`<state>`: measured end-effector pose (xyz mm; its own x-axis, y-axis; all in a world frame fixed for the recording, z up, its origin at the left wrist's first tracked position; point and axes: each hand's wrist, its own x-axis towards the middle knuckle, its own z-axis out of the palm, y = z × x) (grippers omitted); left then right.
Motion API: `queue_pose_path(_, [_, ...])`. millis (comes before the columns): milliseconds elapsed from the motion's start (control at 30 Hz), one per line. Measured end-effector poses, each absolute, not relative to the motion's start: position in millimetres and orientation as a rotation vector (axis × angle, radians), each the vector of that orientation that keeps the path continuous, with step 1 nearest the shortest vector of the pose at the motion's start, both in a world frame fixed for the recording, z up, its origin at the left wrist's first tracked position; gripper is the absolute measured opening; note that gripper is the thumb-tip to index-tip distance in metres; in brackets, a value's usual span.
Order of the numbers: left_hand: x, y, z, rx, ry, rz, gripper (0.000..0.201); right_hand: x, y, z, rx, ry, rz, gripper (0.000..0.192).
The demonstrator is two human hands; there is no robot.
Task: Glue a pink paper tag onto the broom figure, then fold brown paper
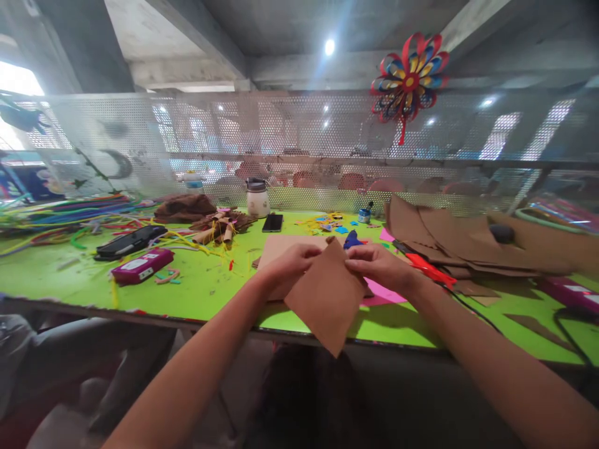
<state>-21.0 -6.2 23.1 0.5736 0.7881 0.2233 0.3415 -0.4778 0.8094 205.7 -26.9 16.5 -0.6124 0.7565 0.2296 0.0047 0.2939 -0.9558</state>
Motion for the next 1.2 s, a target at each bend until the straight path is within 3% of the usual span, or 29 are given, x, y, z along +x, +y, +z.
queue_pose_path(133, [-24, -6, 27, 1.992, 0.922, 0.962, 0.031, 205, -18, 13, -0.882, -2.137, 1.244, 0.031])
queue_pose_path(300, [-14, -18, 20, 2.332, 0.913, 0.797, 0.030, 197, -4, 5, -0.945, -2.349, 0.965, 0.036])
queue_pose_path(567, [-13, -28, 14, 2.514, 1.073, 0.569, 0.024, 186, -4, -3, -1.054, -2.511, 0.585, 0.028])
queue_pose_path(1200, [-5, -10, -3, 2.823, 0.958, 0.518, 0.017, 191, -17, 0, -0.945, -2.675, 0.146, 0.015])
